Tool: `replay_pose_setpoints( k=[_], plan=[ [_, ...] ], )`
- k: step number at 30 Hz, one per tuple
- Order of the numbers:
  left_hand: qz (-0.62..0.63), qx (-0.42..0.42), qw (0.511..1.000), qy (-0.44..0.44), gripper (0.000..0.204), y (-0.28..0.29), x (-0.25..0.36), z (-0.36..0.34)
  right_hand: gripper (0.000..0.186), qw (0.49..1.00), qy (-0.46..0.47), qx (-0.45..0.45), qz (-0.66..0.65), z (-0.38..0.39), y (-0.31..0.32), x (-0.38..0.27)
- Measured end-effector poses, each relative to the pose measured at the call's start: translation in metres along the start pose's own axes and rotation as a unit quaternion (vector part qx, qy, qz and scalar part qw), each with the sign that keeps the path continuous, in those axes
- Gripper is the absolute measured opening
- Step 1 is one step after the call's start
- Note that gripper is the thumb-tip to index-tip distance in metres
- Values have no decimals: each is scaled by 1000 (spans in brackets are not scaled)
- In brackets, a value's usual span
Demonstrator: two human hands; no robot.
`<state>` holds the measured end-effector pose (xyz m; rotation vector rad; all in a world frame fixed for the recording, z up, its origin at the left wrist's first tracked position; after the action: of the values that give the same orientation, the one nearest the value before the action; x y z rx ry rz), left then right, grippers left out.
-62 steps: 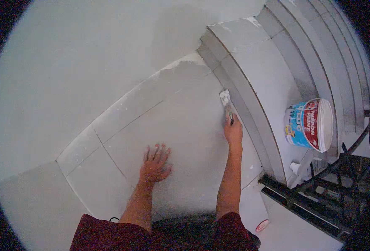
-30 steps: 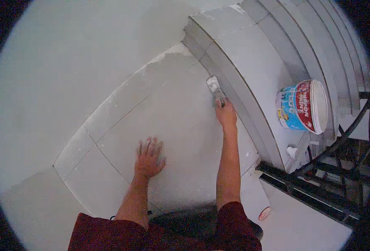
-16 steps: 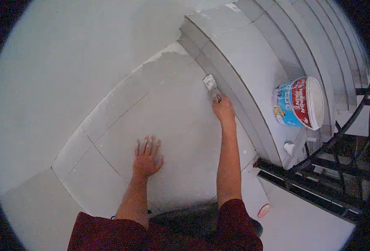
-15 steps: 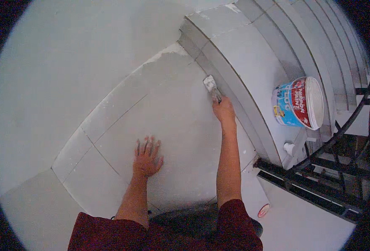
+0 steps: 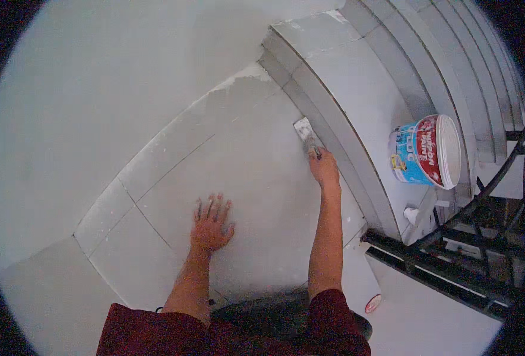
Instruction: The person applies wall putty to the base of a wall using a putty knife, smoothing the compound into place.
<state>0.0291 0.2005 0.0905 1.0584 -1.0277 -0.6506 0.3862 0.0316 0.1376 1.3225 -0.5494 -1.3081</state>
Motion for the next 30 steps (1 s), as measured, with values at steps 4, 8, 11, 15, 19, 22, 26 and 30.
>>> replay_pose_setpoints(
  k=[4,8,11,15,19,22,26,30],
  plan=[
    [-19,-13,1000,6,75,5,0,3,62,1000,-2,10,-17,-4,-6,-6],
    [-13,-39,999,16,76,2,-1,4,62,1000,8,6,-16,-5,0,-4],
    [-18,-14,1000,4,76,0,1,4,59,999,10,-5,-49,-6,-4,4],
    [-34,-25,999,11,77,-2,1,3,59,996,-14,5,-88,-15,-19,29],
    [-23,-38,999,15,76,-1,-3,3,60,999,1,17,-44,-3,-6,3],
    [-30,-26,999,5,76,0,-1,5,60,999,1,-5,-47,-4,-2,-12],
    [-11,-24,1000,9,75,-1,2,1,57,997,-7,22,-67,-7,-18,18],
    [-18,-4,1000,-7,75,2,0,2,58,994,0,43,-100,-8,-18,6]
  ],
)
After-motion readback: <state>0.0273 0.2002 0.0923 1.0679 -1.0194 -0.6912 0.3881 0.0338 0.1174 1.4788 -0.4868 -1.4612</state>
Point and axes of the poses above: each hand's wrist, its own z-axis away from the middle knuckle, its own y-axis out of the back of the hand, x = y × z, the point moved 1 cm from there along -z, towards the middle knuckle, and after that the axes turned 6 degrees about y, right-handed, at the moved point
